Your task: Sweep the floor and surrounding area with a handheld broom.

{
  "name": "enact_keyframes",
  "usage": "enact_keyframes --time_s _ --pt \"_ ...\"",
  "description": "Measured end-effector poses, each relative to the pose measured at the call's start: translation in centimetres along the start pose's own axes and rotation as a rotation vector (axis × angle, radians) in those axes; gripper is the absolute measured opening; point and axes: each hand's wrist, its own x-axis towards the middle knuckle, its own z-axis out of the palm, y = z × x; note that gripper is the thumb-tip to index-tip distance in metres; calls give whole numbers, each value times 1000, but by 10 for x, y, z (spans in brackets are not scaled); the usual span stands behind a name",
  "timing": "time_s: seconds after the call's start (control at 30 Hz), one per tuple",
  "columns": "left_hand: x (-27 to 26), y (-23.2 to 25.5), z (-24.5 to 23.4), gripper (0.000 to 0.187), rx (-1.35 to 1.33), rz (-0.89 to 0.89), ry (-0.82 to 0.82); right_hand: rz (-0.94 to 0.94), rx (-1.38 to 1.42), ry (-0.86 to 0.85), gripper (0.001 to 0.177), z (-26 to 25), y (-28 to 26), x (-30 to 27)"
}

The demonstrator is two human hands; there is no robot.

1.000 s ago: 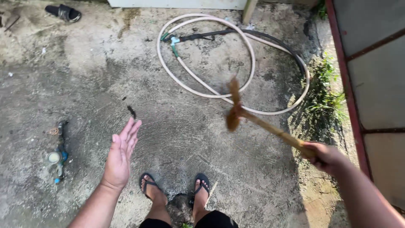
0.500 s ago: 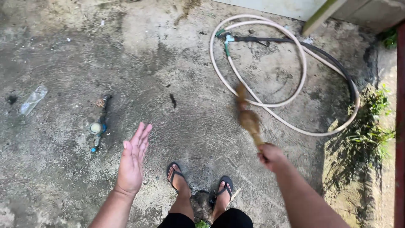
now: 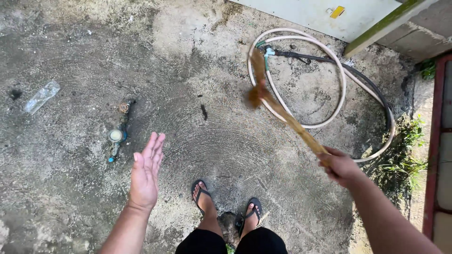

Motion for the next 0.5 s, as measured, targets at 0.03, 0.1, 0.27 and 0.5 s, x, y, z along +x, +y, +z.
enact_keyframes --time_s 0.03,0.1,0.27,0.5 --pt "1 0 -4 89 -1 0 3 -1 -3 -1 57 -10 11 6" --pt "2 -1 -13 89 -64 11 -3 59 -74 79 49 -29 31 20" --pt "2 0 -29 89 -83 55 0 241 9 153 33 33 72 60" --pt "-1 9 -42 89 -87 55 16 315 331 -182 15 169 55 96"
